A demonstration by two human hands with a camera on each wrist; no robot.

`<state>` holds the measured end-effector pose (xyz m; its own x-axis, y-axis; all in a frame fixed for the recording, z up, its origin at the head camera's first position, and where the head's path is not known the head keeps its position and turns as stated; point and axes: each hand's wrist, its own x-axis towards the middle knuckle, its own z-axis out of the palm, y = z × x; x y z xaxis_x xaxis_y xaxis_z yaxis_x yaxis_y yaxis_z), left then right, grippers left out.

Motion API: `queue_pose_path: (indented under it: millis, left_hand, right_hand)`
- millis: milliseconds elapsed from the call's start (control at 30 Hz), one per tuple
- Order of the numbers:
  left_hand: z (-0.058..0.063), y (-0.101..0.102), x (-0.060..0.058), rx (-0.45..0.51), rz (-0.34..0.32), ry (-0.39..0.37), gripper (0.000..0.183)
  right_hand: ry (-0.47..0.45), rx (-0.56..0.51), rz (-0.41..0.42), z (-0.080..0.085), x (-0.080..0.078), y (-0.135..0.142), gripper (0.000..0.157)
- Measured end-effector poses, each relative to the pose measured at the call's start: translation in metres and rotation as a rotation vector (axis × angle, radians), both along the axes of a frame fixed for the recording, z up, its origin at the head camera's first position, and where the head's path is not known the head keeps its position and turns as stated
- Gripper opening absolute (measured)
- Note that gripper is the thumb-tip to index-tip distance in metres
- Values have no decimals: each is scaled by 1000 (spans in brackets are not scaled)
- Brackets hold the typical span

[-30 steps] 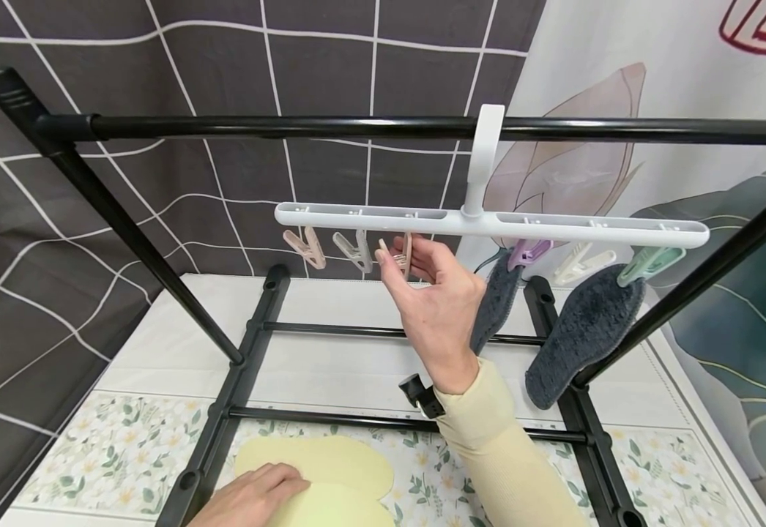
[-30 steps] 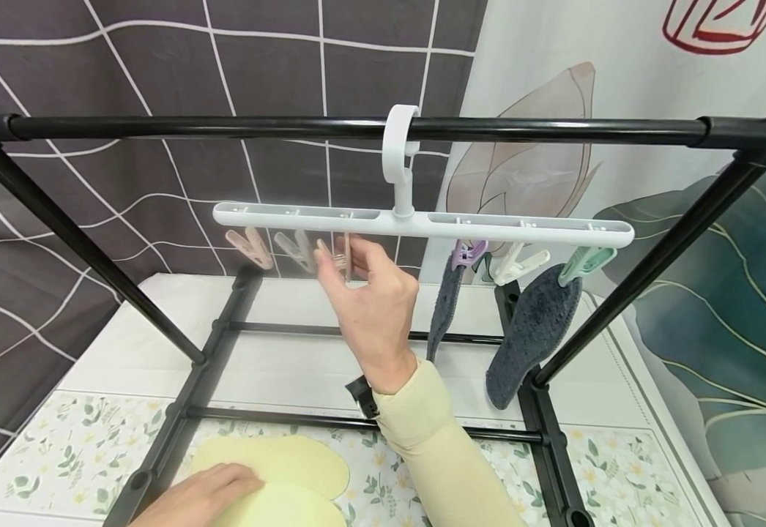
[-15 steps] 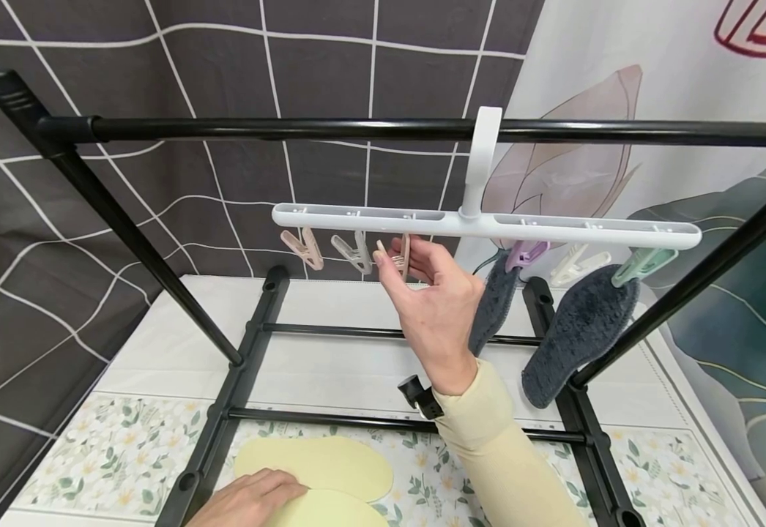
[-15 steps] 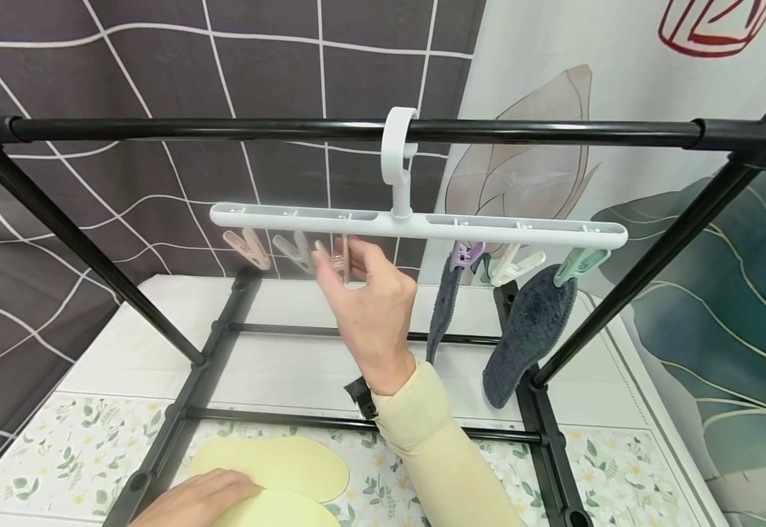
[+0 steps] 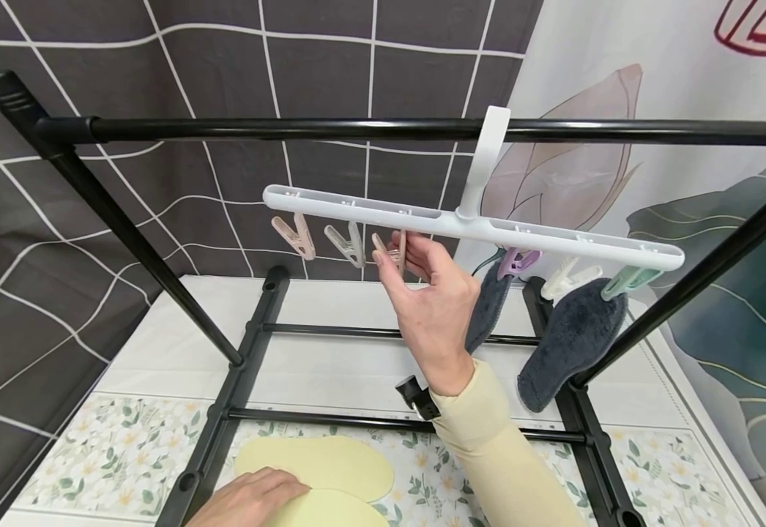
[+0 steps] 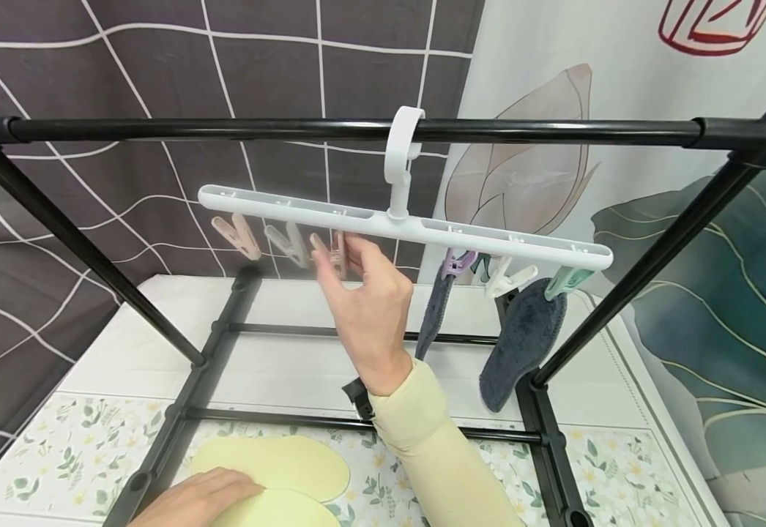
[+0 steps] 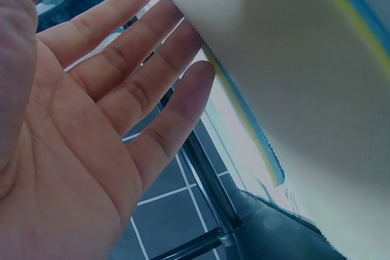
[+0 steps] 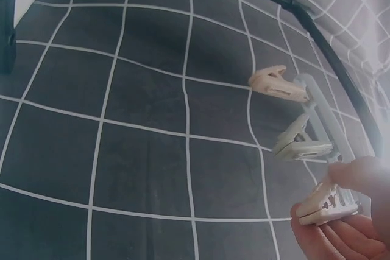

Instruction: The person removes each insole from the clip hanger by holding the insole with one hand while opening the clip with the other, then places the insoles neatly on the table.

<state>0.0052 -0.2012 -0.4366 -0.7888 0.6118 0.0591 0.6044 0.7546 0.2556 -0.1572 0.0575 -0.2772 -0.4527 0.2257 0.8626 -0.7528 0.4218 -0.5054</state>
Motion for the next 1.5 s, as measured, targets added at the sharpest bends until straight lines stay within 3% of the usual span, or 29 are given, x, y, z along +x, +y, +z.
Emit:
queue_pose_path:
  millis: [133, 333, 567, 700, 833, 1033, 1300, 1500]
  left_hand:
    - [-4, -2, -2, -2, -31, 93, 87]
    - [-3, -2, -5, 27, -38, 61, 86]
    - [2, 0, -10, 48, -70, 5, 82]
    - [7, 4, -17, 62, -92, -45, 75]
    - [17, 11, -25, 65, -107, -63, 51]
    - [31, 27, -35, 56, -110, 6, 45]
    - [34, 38, -53, 97, -114, 161, 45]
    - [42, 49, -71, 135, -141, 183, 40]
  right_hand:
    - [5, -6, 25, 0, 1, 1, 26]
    - [-17, -24, 81, 1, 2, 3, 26]
    - [-38, -18, 75, 2, 2, 3, 25]
    - [-42, -6, 53, 1, 3, 5, 23]
    - [-44, -21, 66, 0, 2, 6, 23]
    - [-59, -38, 86, -2, 4, 7, 25]
    - [-49, -61, 117, -4, 6, 10, 23]
    - [-51, -77, 121, -5, 12, 13, 23]
